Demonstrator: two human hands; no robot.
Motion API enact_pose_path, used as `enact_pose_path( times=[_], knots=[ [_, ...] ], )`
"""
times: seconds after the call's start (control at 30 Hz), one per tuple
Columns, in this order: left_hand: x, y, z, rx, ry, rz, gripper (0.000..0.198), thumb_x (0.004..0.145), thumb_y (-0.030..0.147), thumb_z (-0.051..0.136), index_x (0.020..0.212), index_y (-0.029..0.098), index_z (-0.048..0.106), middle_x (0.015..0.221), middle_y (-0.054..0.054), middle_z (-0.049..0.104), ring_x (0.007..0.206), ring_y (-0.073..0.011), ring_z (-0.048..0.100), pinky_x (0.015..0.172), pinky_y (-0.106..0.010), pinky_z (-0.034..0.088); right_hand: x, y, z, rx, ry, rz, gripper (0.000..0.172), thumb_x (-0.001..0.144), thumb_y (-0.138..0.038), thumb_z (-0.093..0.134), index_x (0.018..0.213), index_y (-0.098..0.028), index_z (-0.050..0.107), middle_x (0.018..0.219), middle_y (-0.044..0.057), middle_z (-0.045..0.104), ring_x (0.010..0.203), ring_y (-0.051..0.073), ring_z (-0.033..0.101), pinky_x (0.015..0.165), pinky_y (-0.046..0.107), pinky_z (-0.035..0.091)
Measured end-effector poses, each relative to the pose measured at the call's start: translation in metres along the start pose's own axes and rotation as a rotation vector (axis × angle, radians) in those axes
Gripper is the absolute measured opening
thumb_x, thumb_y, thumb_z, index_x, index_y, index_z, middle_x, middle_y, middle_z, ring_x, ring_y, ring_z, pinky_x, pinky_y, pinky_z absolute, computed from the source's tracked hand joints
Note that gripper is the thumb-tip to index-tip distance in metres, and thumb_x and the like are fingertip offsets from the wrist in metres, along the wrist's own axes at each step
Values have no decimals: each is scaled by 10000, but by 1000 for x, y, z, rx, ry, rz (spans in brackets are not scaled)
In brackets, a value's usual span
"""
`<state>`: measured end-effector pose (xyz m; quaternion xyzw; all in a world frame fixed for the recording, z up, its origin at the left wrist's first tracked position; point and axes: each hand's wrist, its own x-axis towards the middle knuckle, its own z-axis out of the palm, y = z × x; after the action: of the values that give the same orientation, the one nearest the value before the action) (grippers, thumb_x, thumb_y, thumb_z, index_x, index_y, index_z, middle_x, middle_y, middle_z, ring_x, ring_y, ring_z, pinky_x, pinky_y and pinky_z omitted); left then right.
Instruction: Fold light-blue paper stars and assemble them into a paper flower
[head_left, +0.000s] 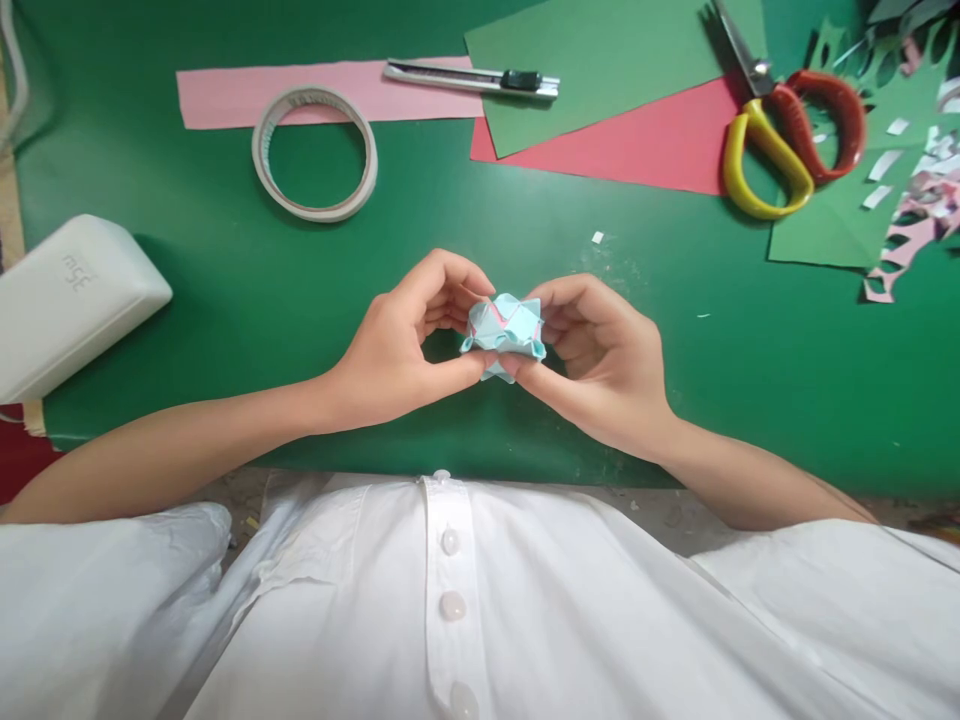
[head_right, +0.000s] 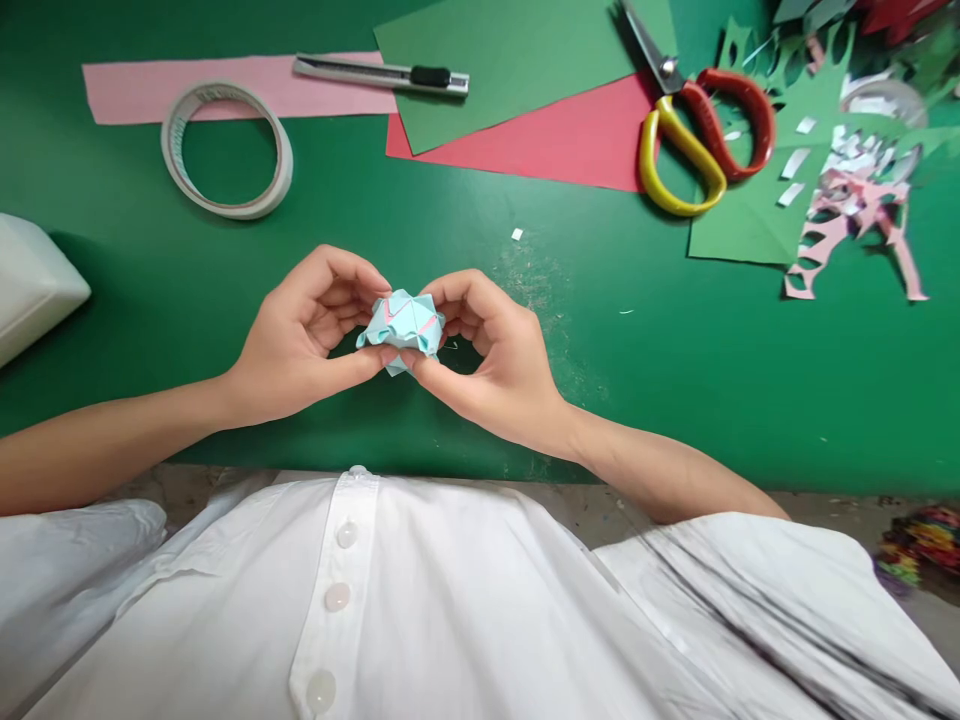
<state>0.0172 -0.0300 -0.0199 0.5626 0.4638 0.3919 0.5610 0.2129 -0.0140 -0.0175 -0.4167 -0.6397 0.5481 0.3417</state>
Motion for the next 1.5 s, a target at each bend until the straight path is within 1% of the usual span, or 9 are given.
enact_pose_path(
  times=[0.1,0.17,0.27,0.33,0.53,0.83,1.0,1.2,1.5],
  knots=[
    [0,-1,-1,71,-14,78,388,756,218,788,1082,228,578,1075,-35,686,1036,-194,686,929,-372,600,1,6,-1,-160,51,-215,263,796,-303,764,988,-272,586,885,-2,643,755,154,620,653,317,551],
    [1,-2,-4,140,-24,184,402,783,175,738,1144,244,575,1131,-38,684,1117,-218,667,988,-416,577,4,10,-3,-317,107,-460,246,811,-242,714,1020,-280,590,880,6,642,760,166,622,638,325,541],
    [4,-3,-9,205,-93,319,556,784,153,715,1293,258,518,1353,-69,592,1293,-266,577,1060,-475,534,10,14,-10,-556,177,-776,292,810,-179,687,1069,-274,588,913,16,651,820,179,647,692,337,550],
    [5,-2,-12,195,-157,320,665,773,200,756,1369,266,467,1443,-83,524,1364,-290,519,1104,-493,506,12,18,-15,-672,193,-865,266,835,-199,691,1066,-287,593,944,8,665,868,182,660,746,346,547],
    [3,-4,-9,215,-187,240,589,786,371,782,1316,332,528,1322,-27,640,1213,-271,644,1017,-441,595,6,27,-20,-831,-38,-669,94,934,-370,630,1012,-325,657,968,5,684,959,194,647,815,376,524],
    [4,-3,-10,193,-125,252,497,834,344,733,1285,305,529,1283,-47,654,1203,-253,648,997,-439,601,5,35,-28,-967,-19,-587,253,904,-537,611,1058,-339,643,1059,18,682,1039,229,639,889,442,502],
    [4,-2,-9,109,-139,233,462,837,340,739,1251,291,540,1281,-46,651,1230,-257,639,1003,-441,609,7,32,-31,-965,23,-674,218,890,-521,640,992,-329,651,978,13,697,968,216,655,809,417,506],
    [4,-2,-8,25,-146,171,451,831,385,752,1219,283,547,1267,-35,659,1264,-269,622,1027,-450,605,16,21,-23,-776,243,-1082,166,856,-234,716,979,-295,622,1019,-19,700,949,165,650,757,333,487],
    [4,2,-9,65,-154,148,441,833,382,748,1211,286,543,1285,-43,656,1246,-259,635,1017,-451,609,23,20,-17,-769,343,-1147,221,735,-146,780,838,-245,611,894,-27,709,820,159,644,693,314,498]
  ],
)
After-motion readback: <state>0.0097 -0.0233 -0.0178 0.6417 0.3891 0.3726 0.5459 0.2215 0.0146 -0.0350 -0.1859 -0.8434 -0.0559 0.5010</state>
